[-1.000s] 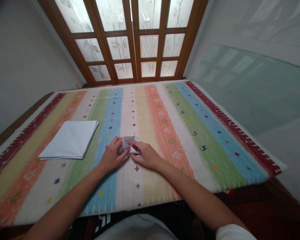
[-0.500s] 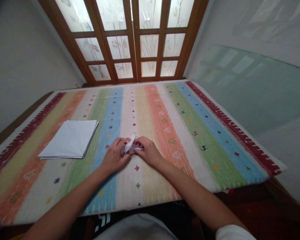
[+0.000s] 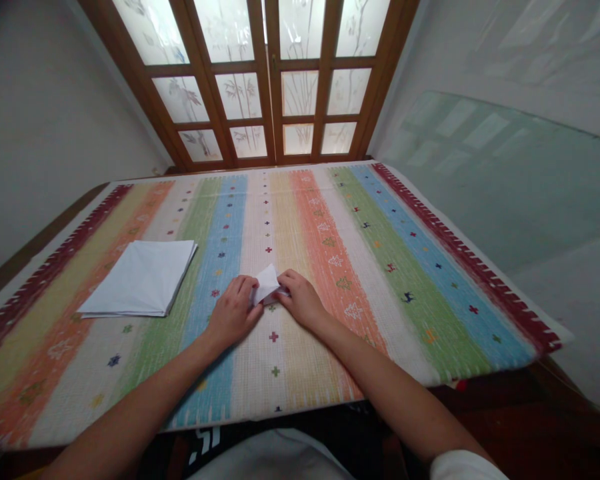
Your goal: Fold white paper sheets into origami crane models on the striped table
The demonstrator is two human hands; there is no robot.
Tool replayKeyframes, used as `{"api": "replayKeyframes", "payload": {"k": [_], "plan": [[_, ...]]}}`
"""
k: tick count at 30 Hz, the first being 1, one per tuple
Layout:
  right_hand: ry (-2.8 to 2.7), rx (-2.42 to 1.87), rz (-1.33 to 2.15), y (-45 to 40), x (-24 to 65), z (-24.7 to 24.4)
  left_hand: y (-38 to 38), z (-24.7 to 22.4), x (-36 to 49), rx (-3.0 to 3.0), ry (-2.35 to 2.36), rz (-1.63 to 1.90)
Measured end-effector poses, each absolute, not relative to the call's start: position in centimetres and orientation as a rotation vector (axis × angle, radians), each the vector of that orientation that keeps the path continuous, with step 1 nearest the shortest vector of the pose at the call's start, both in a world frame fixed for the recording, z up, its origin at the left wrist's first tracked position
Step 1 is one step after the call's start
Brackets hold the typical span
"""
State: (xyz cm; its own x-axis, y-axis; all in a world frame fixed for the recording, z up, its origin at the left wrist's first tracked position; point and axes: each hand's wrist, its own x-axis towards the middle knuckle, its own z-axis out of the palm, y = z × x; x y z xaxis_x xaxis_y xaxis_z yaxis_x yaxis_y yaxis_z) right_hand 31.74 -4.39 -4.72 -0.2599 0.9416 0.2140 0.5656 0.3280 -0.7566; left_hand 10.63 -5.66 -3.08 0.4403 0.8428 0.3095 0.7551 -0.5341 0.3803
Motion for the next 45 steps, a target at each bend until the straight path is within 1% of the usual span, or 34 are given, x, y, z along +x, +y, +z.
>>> {"api": "replayKeyframes", "payload": {"k": [4, 8, 10, 14, 18, 21, 25, 29, 33, 38, 41, 45], "plan": [[-1.937, -1.32, 0.749, -4.4, 32.0, -4.2, -5.5, -3.2, 10.6, 2.522, 1.427, 0.634], [-1.916, -1.334, 0.887, -4.6, 32.5, -3.8, -5.3, -3.6, 10.4, 2.52, 1.381, 0.638], [-1.904, -1.344, 0.84, -4.6, 33.0, -3.6, -5.0, -3.8, 10.1, 2.49, 1.357, 0.645], [-1.909, -1.251, 0.589, -4.4, 34.1, -3.0, -4.3, -4.0, 9.5, 2.407, 1.266, 0.665], [-2.056, -1.039, 0.7, -4.5, 34.6, -2.5, -3.7, -4.0, 8.9, 2.372, 1.141, 0.724], [-2.151, -1.011, 0.711, -4.9, 34.2, -2.4, -3.5, -3.7, 8.9, 2.385, 1.158, 0.785], [-2.222, -1.146, 0.544, -5.5, 33.1, -2.4, -3.6, -3.4, 9.1, 2.265, 1.429, 0.833], [-2.286, -1.129, 0.368, -6.0, 32.0, -2.3, -3.6, -3.5, 9.3, 2.098, 1.545, 0.746], [-2.354, -1.056, 0.167, -6.5, 31.4, -2.4, -3.8, -3.4, 9.4, 2.115, 1.485, 0.769], [-2.376, -0.966, -0.04, -6.7, 31.4, -2.9, -4.3, -3.2, 9.4, 2.168, 1.275, 0.81], [-2.362, -0.965, -0.064, -6.7, 31.4, -3.1, -4.4, -3.4, 9.4, 2.192, 1.223, 0.784], [-2.321, -0.949, -0.007, -6.8, 31.3, -3.2, -4.3, -3.9, 9.5, 2.239, 1.169, 0.782]]}}
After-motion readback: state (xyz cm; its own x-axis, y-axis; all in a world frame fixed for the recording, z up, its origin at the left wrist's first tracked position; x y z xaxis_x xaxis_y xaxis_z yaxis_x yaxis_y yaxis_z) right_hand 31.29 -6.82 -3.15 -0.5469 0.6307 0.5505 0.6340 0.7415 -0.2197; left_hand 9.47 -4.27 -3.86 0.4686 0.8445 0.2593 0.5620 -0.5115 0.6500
